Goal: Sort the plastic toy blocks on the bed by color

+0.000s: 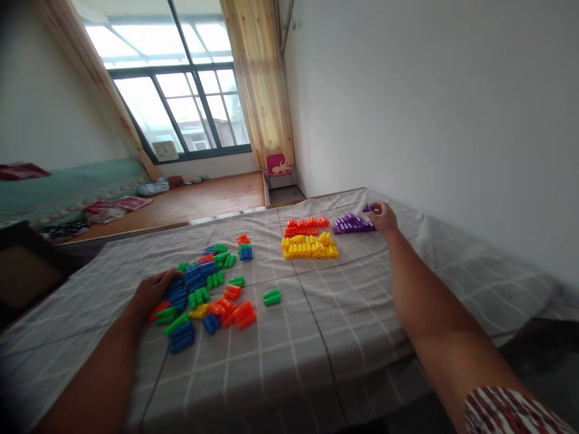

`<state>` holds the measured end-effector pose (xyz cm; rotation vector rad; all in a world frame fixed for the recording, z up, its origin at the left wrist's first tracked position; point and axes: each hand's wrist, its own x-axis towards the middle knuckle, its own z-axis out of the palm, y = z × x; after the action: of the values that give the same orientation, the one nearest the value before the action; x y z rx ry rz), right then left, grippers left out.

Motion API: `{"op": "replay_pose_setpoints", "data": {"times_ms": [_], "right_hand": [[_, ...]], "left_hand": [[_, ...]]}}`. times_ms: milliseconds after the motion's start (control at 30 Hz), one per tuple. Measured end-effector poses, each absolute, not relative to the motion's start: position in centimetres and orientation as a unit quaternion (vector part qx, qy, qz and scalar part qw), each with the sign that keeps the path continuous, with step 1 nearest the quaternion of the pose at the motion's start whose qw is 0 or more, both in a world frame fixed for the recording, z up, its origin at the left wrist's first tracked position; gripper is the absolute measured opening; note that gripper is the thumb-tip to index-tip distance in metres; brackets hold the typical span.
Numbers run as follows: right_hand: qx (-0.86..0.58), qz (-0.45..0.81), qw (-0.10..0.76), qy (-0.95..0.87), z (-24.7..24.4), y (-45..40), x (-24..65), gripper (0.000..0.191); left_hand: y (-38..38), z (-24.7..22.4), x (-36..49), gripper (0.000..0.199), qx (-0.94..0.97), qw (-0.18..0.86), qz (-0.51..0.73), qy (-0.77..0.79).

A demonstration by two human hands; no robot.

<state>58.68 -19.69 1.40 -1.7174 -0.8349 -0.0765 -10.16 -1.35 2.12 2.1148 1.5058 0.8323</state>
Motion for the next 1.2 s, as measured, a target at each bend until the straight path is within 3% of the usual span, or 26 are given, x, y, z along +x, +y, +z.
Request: {"op": "replay_pose_setpoints", "data": {"times_ms": [200,567,900,1200], "right_hand": [[-0.753,-0.033,0.549,-0.36,-1.0,-20.3,60.9,0.043],[-0.818,-0.028,0.328,-0.472,1.5,-16.9,61.4,0.039],[-0.81,0.081,0.325,-0.482,2.2,-16.7,61.5,0.045],[-0.812,-0.144,0.337,-0.455,4.9,-16.6,57.6,0.04]], "left_hand": [[-1.6,2.5,-10.1,0.054,0.746,0.209,0.301,0.556],[-1.6,2.5,-10.1,0.053,0.734,0.224,0.311,0.561],[-1.8,2.6,-9.9,0.052,0.729,0.232,0.317,0.56],[-2.1,2.2,-9.6,0.057,0.743,0.226,0.321,0.542]]}}
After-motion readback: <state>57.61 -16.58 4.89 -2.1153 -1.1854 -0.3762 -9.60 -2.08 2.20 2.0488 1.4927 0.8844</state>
